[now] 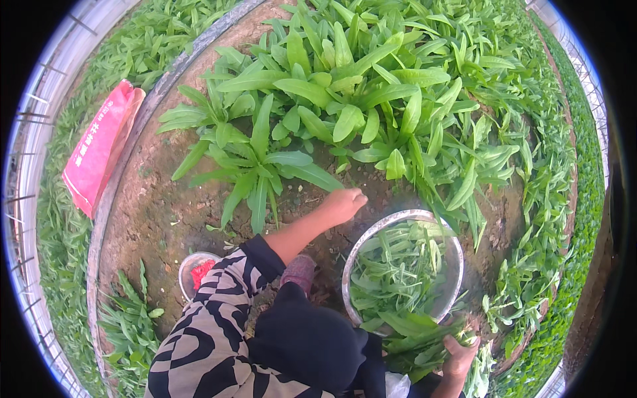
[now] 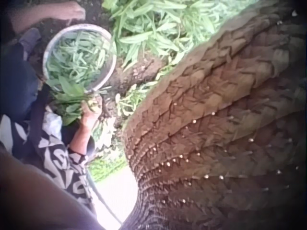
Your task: The person harvests leafy green vegetables by hand in a greenhouse, placing them into a metal bowl and bundling them with rubber bands. The person repeatedly picks leaves, trims them, and ties bundles together.
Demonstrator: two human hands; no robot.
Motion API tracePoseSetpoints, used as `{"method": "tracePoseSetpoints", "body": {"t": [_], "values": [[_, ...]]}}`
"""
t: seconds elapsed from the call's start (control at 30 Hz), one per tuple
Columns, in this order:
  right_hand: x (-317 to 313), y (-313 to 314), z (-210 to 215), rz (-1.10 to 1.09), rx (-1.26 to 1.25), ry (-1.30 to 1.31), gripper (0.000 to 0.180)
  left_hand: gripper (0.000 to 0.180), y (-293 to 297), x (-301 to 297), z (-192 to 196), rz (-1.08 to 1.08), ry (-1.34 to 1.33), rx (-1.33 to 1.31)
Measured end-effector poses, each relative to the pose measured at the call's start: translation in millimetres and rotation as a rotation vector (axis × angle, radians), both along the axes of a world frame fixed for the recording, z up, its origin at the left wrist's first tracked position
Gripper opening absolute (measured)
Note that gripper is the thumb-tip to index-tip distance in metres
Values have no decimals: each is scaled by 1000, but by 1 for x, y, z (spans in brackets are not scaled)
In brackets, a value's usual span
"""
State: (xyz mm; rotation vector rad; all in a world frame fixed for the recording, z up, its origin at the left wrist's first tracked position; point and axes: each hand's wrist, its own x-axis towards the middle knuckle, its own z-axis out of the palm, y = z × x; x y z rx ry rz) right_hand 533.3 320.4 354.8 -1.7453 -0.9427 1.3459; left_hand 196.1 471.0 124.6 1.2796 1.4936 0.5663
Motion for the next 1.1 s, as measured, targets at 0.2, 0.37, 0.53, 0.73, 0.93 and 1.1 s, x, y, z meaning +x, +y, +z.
{"method": "tracePoseSetpoints", "body": {"t": [0.2, 0.37, 0.53, 0.73, 0.93, 1.1], "values": [[3, -3, -4, -31, -33, 35, 56, 17, 3, -118, -49, -330, 903, 343], [0, -1, -6, -39, -47, 53, 58, 24, 0, -169, -52, -383, 1409, 101], [-2, 4, -8, -12, -73, 35, 59, 36, 5, -166, -50, -643, 1701, 19], [-2, 4, -8, -21, -67, 44, 59, 30, 31, -171, -38, -731, 1416, -285], [-1, 2, -4, -16, -61, 54, 60, 30, 33, -177, -42, -177, 1146, -364], [0, 3, -3, 23, -69, 67, 60, 38, 10, -229, -74, 42, 887, -418]]}}
